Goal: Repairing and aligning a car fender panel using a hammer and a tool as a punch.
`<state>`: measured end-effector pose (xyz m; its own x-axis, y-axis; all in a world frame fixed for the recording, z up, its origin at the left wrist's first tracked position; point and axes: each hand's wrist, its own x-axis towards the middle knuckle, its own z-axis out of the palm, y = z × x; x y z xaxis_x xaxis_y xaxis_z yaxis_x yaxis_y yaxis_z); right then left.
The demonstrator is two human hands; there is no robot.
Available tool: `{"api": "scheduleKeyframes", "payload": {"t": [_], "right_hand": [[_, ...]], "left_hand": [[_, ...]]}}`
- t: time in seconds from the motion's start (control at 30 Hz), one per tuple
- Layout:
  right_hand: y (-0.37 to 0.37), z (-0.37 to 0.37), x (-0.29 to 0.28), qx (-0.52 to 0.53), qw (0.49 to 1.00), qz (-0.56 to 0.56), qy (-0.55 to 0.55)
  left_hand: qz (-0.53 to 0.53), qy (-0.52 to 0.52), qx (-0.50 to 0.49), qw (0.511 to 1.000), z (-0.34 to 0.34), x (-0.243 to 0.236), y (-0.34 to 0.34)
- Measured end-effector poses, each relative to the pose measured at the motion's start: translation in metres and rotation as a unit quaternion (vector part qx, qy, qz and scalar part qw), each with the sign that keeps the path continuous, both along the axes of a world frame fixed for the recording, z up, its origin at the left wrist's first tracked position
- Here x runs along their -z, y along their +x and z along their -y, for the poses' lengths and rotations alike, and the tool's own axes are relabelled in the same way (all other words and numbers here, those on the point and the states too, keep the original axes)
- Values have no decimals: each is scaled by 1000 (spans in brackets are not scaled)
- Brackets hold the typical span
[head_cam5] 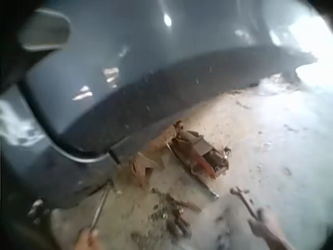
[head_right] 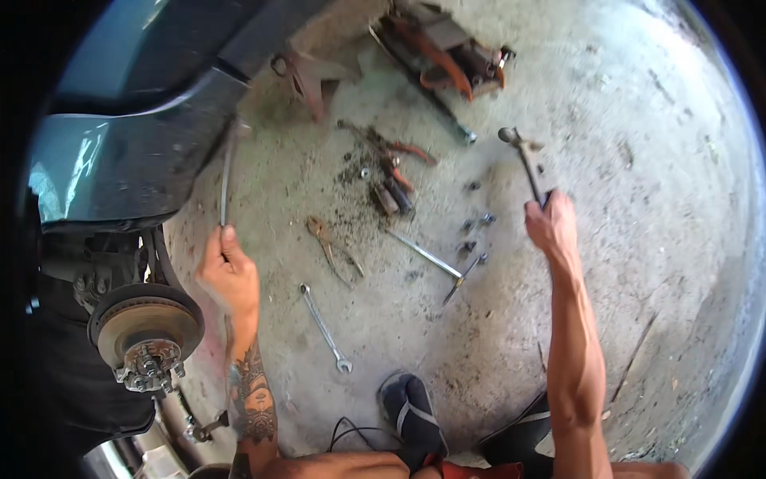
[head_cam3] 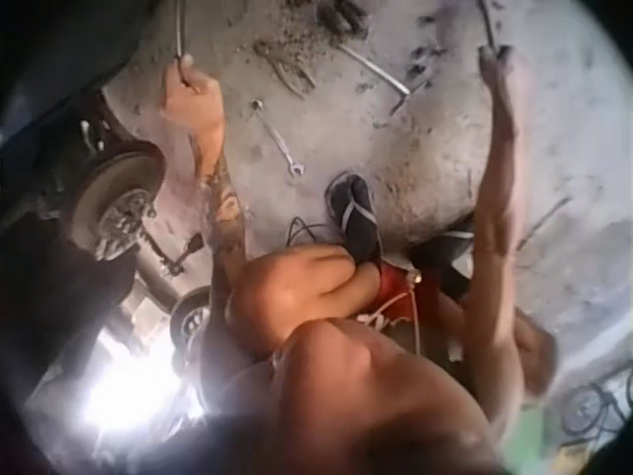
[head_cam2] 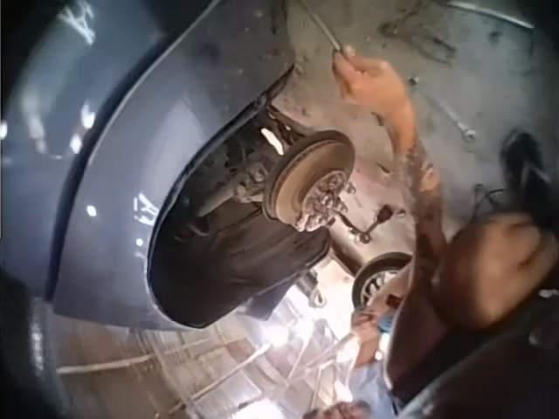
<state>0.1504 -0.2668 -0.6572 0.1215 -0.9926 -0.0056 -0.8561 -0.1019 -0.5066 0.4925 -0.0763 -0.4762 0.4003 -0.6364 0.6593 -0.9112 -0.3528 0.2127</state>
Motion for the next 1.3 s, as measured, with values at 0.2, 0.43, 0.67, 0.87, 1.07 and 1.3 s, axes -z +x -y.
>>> {"api": "scheduleKeyframes", "payload": {"t": [0.2,0.43,0.67,0.87,1.07,1.3], "right_hand": [[60,-99,-107,23,832,515,203],[136,-150,-160,-101,750,648,82],[166,-168,-136,-96,720,680,100],[189,-155,-121,-91,799,594,12],[177,-156,-123,-94,819,566,8],[156,-184,-173,-120,543,815,-163]], "left_hand": [[-19,-27,50,998,-2,10,0],[-81,-17,69,994,-3,5,-7],[-68,-12,68,995,-4,4,-2],[-67,-6,67,996,-3,1,-2],[-69,0,65,995,-4,3,-4],[-51,-2,61,997,-8,-2,5]]}}
